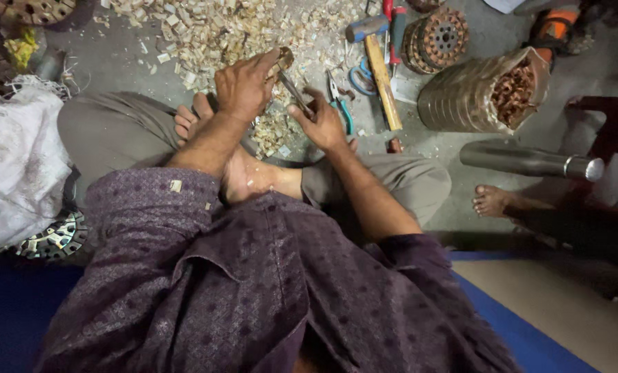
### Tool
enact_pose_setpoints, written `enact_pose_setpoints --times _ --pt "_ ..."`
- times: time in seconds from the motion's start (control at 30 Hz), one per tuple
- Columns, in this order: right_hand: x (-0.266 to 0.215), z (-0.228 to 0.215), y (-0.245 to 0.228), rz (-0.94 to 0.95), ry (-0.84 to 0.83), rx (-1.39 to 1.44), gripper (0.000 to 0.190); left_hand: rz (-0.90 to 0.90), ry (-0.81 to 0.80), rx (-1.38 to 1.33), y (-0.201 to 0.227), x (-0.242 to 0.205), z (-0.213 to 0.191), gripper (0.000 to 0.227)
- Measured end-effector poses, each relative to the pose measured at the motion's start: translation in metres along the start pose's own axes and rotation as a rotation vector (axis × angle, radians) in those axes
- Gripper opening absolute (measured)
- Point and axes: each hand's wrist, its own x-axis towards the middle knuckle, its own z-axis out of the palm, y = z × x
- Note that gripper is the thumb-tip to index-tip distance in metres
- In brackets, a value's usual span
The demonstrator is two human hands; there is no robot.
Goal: The person sits on the floor and uses pliers to pull copper windings from a circular stator core. They rotate the stator and repeatedly extract wire segments, dropping them into a nearby bag.
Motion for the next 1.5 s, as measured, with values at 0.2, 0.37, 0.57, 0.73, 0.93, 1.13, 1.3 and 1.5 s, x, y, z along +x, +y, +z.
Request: enact_pose_setpoints --times 0.2,0.37,0.57,0.73,0.93,1.13,1.3,1.5 --pt "0.009 0.012 0.006 0.196 -0.058 -0.112 0.072 0.005 0.011 -0.041 0.0 0.0 0.001 0.051" --pt "0.012 0.023 0.014 0.174 0.007 -0.126 0.065 0.051 0.06 -0.04 -0.003 0.005 0.001 0.053" --pt "0.01 0.02 0.045 -0.009 0.141 0.111 0.054 0.046 0.109 -0.115 -0.003 0.001 0.0 0.055" --pt "-0.002 0.008 0.058 -0.248 0.228 -0.012 0.036 -0.036 -0.005 -0.045 0.001 0.003 0.001 0.056" --pt "0.002 -0.005 0.045 0.044 0.08 -0.209 0.033 0.07 0.098 -0.02 -0.002 0.0 -0.001 0.056" --pt "0.0 -0.023 0.051 0.254 -0.242 0.168 0.051 0.094 0.053 -0.03 -0.001 -0.003 0.018 0.05" --pt "-0.01 -0.021 0.028 0.164 -0.291 0.359 0.04 0.079 0.001 0.106 -0.012 -0.005 0.012 0.055" --pt "-0.019 -0.032 0.02 0.146 -0.318 0.28 0.042 0.075 0.026 -0.017 -0.005 -0.003 0.011 0.053"
